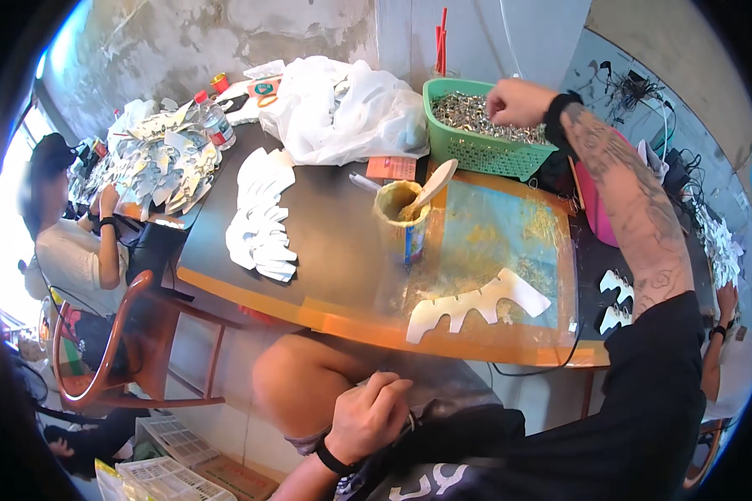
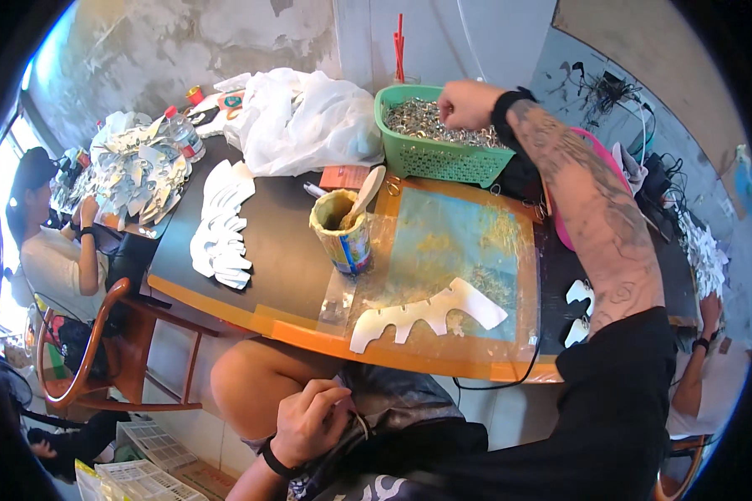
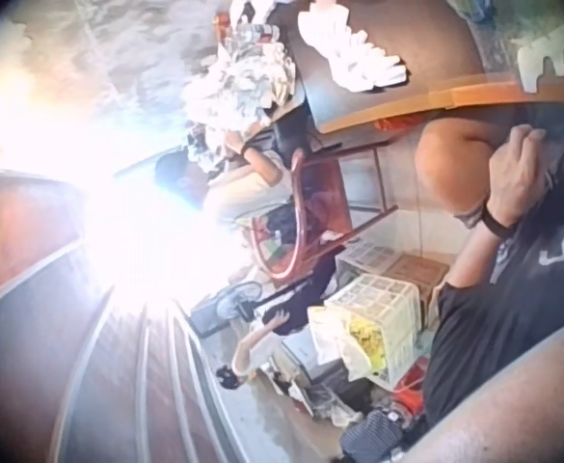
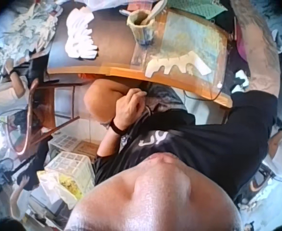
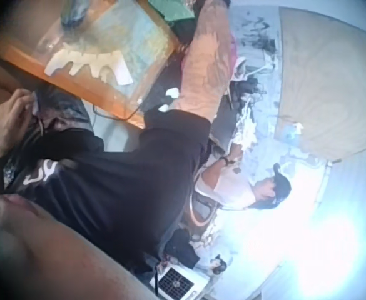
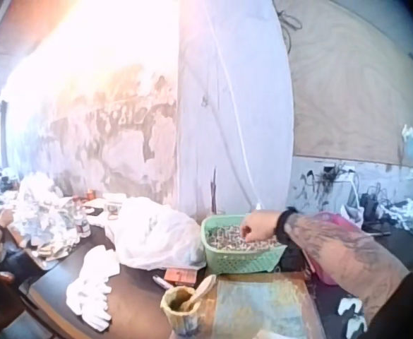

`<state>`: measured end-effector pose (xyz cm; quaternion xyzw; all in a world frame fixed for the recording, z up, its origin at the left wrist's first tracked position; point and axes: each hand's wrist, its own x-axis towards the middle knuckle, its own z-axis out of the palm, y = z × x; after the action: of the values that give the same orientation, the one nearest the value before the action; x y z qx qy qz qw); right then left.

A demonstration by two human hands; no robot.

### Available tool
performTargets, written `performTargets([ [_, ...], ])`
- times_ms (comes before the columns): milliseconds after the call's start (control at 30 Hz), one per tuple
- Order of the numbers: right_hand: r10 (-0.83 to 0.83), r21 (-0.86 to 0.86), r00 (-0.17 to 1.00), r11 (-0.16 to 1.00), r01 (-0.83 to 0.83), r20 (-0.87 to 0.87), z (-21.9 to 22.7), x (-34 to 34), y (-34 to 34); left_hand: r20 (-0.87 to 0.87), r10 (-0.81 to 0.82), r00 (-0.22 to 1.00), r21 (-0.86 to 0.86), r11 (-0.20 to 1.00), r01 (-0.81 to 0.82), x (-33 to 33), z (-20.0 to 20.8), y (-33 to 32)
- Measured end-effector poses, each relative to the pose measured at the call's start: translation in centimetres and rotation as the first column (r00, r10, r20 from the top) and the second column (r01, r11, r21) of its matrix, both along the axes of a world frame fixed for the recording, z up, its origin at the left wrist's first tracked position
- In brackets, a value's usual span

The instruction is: The person applies a yellowish paste to white cutout shapes using a brush, then places small metal rings onto the paste-covered areas. The person repeats this process for multiple shapes, handling them one at a time.

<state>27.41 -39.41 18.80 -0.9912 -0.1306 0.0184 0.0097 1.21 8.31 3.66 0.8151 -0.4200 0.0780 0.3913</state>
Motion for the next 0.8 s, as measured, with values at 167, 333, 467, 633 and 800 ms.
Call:
performTargets([
  [167, 0.018, 0.064, 0.999, 0.998, -0.02, 0.032, -1.9, 4.2, 2.8, 0.007, 0.043, 0.999, 0.034, 0.998, -0.043, -0.7, 0.4, -0.3],
  [333, -0.109, -0.012, 0.994, 0.994, 0.109, 0.005, -3.0, 5.7, 3.0, 0.008, 0.056, 0.998, 0.043, 0.998, -0.056, -1.4, 0.1, -0.4],
  [467, -0.096, 0.262, 0.995, 0.96, 0.102, -0.035, -2.1, 4.7, 2.1, 0.011, 0.03, 0.999, 0.057, 0.998, -0.03, -1.8, -0.2, -0.5],
  [633, -0.295, 0.493, 0.949, 0.813, 0.309, -0.109, 0.4, 0.9, 1.5, 0.055, -0.057, 0.997, 0.099, 0.994, 0.051, -0.9, 0.3, -1.5],
  [800, -0.015, 0.523, 0.998, 0.852, -0.022, 0.067, 1.8, -6.1, 5.0, 0.065, -0.115, 0.991, 0.056, 0.992, 0.111, -0.8, 1.8, -3.0],
])
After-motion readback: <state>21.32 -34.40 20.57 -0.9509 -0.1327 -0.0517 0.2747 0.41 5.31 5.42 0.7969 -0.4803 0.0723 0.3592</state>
